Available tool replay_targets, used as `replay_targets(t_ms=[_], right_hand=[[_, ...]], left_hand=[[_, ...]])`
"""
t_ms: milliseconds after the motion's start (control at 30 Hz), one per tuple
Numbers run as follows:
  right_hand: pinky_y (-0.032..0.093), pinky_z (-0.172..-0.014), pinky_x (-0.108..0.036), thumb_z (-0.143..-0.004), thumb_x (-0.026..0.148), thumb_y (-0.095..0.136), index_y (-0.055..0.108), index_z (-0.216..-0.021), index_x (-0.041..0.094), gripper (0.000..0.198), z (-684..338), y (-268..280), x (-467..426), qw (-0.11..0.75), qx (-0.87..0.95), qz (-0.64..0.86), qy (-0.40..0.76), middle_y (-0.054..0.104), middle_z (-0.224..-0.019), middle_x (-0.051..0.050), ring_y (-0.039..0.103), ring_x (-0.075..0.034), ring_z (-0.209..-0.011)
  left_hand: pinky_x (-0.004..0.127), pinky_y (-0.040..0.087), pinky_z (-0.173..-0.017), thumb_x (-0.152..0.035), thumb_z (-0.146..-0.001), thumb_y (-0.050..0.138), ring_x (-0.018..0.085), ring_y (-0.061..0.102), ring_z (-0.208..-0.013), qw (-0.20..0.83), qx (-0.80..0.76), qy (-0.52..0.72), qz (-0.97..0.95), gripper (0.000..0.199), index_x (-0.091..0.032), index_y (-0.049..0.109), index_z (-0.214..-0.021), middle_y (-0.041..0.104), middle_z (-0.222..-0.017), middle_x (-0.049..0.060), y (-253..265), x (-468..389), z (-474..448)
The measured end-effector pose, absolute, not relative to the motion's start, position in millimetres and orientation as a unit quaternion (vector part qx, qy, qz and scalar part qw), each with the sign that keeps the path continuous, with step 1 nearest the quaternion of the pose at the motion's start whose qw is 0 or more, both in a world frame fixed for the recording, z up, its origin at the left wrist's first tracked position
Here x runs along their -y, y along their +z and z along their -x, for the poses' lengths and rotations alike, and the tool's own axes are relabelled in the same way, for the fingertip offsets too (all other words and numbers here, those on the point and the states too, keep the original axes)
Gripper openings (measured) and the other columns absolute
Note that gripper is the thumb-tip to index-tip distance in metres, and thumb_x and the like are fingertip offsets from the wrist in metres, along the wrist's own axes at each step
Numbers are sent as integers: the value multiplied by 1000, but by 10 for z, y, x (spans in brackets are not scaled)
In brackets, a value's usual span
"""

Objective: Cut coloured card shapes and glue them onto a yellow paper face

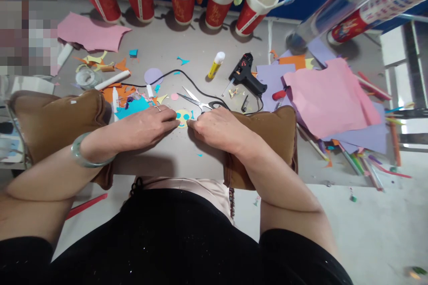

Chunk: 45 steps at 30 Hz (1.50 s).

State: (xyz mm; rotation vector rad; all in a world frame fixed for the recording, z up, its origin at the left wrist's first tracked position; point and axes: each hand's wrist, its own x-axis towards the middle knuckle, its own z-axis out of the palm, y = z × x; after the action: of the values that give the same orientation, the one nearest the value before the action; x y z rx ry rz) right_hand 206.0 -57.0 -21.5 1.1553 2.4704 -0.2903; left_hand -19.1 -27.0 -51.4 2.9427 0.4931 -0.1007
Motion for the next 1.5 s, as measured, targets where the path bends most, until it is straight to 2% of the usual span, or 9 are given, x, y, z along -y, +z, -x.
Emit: replay_targets(t_ms=[267, 533, 800, 967, 1100, 1300, 1433, 1500], right_hand=[[16, -61, -33, -98, 21, 43, 71, -123, 17, 37, -2061, -206, 567, 204, -883, -409, -108, 74, -78, -11, 55, -17, -63], [17, -61, -33, -98, 21, 42, 71, -119, 18, 36, -2065, -218, 571, 195, -879, -418, -120, 73, -77, -10, 54, -17, -64], [16, -62, -33, -98, 23, 41, 71, -122, 19, 39, -2069, -213, 573, 191, -881, -414, -125, 74, -80, -10, 54, -17, -64], [15, -61, -33, -98, 21, 41, 71, -122, 18, 39, -2065, -212, 566, 201, -880, -413, -122, 74, -81, -10, 54, -17, -63], [16, -61, -33, -98, 20, 42, 71, -122, 17, 38, -2063, -209, 562, 199, -880, -413, -123, 74, -82, -11, 55, -17, -64], [15, -60, -33, -99, 23, 43, 73, -118, 18, 36, -2081, -217, 566, 180, -884, -413, -126, 74, -83, -10, 55, -17, -65], [16, -60, -33, -100, 26, 42, 73, -117, 19, 37, -2087, -217, 568, 176, -886, -411, -123, 74, -82, -10, 55, -17, -65], [16, -60, -32, -99, 25, 43, 73, -118, 19, 36, -2085, -220, 564, 176, -885, -413, -125, 74, -82, -9, 54, -16, -64]], left_hand=[[36, 46, -85, -7, -98, 43, 24, 58, -97, 88, -175, -44, -980, 27, -8, 69, -108, 64, -104, 14, -519, 274, 190], [37, 47, -87, -9, -99, 41, 25, 58, -99, 87, -171, -38, -981, 30, -9, 66, -116, 63, -106, 14, -499, 287, 197], [34, 50, -90, -10, -99, 38, 21, 62, -101, 180, -195, -7, -964, 33, -14, 66, -115, 66, -106, 11, -483, 215, 291], [36, 49, -87, -8, -98, 41, 23, 60, -99, 115, -188, -21, -975, 31, -12, 64, -118, 65, -106, 13, -484, 284, 221], [38, 48, -84, -8, -98, 42, 25, 59, -96, 57, -187, -40, -980, 26, -10, 66, -109, 64, -103, 14, -499, 346, 168], [34, 48, -86, -7, -97, 41, 22, 62, -97, 113, -222, -12, -968, 30, -12, 64, -116, 67, -103, 11, -484, 252, 247], [36, 48, -84, -10, -96, 45, 23, 63, -90, 66, -238, -6, -969, 25, -13, 67, -110, 66, -97, 10, -478, 202, 262], [35, 47, -79, -10, -97, 44, 22, 62, -85, 44, -210, -5, -977, 29, -14, 66, -115, 65, -95, 10, -498, 225, 241]])
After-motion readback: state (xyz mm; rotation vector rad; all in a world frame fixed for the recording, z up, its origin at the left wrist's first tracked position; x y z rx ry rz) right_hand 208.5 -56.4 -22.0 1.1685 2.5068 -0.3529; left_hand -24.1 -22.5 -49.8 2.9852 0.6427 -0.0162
